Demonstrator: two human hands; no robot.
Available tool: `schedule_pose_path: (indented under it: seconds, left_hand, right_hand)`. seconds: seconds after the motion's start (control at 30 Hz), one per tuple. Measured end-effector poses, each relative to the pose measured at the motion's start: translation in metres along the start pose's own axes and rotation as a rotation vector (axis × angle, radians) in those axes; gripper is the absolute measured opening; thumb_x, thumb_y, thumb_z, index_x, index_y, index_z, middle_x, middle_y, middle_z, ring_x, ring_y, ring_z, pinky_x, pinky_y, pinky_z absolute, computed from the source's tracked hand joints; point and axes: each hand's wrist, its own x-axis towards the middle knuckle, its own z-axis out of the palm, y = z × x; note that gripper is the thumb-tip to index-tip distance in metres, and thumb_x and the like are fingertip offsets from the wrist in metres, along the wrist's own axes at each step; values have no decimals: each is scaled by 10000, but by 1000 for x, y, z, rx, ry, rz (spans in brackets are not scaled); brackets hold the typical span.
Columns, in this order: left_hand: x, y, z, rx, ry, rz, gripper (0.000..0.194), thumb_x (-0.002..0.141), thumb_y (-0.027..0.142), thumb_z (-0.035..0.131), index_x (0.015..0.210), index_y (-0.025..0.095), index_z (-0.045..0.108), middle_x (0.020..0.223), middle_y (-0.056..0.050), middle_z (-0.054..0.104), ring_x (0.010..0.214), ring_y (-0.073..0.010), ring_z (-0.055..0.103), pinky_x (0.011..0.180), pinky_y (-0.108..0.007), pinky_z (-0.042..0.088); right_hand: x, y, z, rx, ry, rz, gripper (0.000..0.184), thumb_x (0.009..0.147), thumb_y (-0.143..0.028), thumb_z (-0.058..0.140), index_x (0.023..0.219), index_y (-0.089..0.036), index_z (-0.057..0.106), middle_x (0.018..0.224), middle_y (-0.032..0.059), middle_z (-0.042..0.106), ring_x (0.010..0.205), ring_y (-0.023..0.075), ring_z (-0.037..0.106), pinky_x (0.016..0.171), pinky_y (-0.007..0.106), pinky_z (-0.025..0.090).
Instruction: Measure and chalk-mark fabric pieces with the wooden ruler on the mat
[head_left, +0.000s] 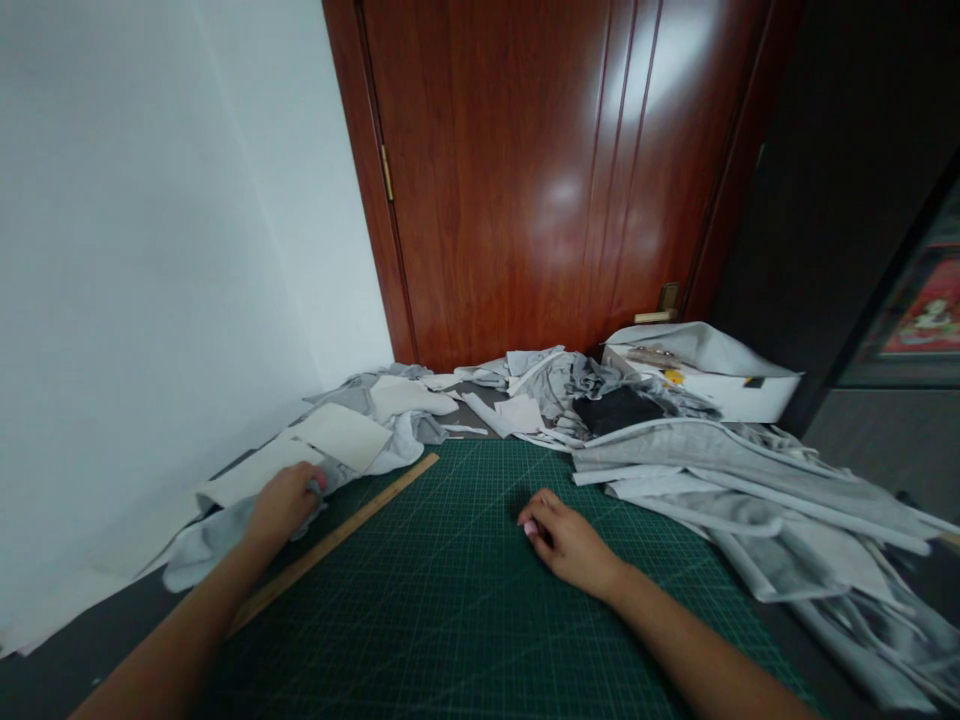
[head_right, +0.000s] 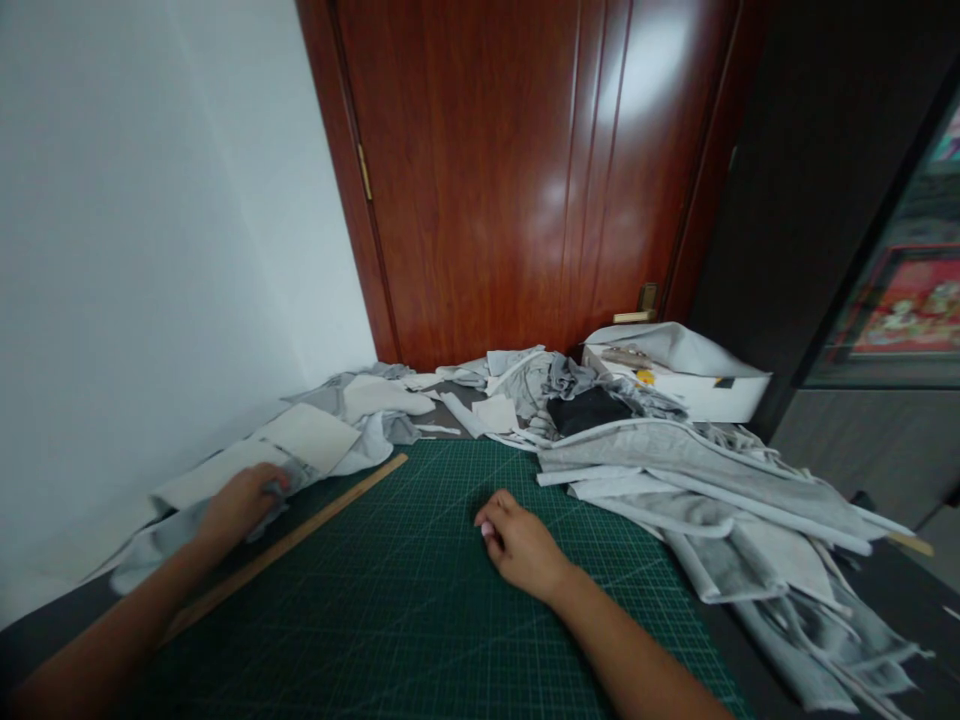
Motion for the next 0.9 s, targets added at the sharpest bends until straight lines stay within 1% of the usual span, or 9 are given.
schedule_pose_path:
  seconds: [0.1,0.17,0.27,0.37,0.5,0.6,0.7,0.8,0.9]
  left_hand:
    - [2,-8,-4,39,6,-24,230,668,105,483,797,201,648,905,-102,688,913,-297,634,800,-366,487]
    - [10,-2,-5,56,38,-20,266,689,139,494,901,169,651,951,-124,683,949,-305,623,849,-380,474]
    - [30,21,0,73,98,34,421,778,199,457,1172,97,565,1201,-171,601,1147,-293,533,996,-382,383]
    - [50,51,10,82,94,154,489,848,226,408,1327,137,457,1400,-132,470,1293,-246,410,1072,-389,289]
    - [62,69,21,116,3,296,305,846,237,462,1088,233,646,1250,-80,616,1297,-271,401,1095,-487,179]
    - [60,60,21,159,-60,306,226,843,248,479,810,201,698,1011,-117,703,1147,-275,532,1074,-437,216]
    - [56,40,14,207,-105,210,326,874,304,435,718,165,685,874,-165,707,975,-303,619,955,-426,356]
    - [54,24,7,239,-128,60,399,894,335,375,744,127,680,787,-193,694,783,-329,655,740,-416,457]
    - [57,23,3,237,-86,21,352,886,337,389,910,116,662,902,-193,686,852,-324,647,716,-378,470]
  right_hand:
    - [1,-1,1,-13,7,20,260,833,-62,468,1028,-195,577,1005,47,518,823,145,555,793,284,465]
    - [2,-2,1,-22,3,26,271,827,-59,469,1035,-196,576,1009,45,517,813,142,554,783,277,467]
    - [2,-4,1,-44,3,33,275,824,-61,466,1040,-190,577,1006,46,520,817,144,556,779,275,466]
    - [1,-7,1,-71,5,38,258,836,-73,460,1032,-188,584,1005,50,532,845,152,560,803,284,465]
    - [0,-9,1,-83,1,25,230,859,-89,450,1008,-183,596,990,52,557,879,157,564,822,280,464]
    - [1,-9,1,-88,-2,32,212,857,-90,455,977,-182,603,977,50,572,886,157,568,827,277,462]
    - [2,-10,1,-99,-12,44,213,844,-85,464,967,-185,607,969,49,578,893,163,568,831,278,461]
    - [3,-10,1,-114,-19,53,215,839,-85,466,968,-184,607,970,50,580,901,167,568,832,282,460]
    - [3,-11,1,-128,-22,61,213,842,-90,466,972,-185,606,976,51,580,900,166,568,832,283,459]
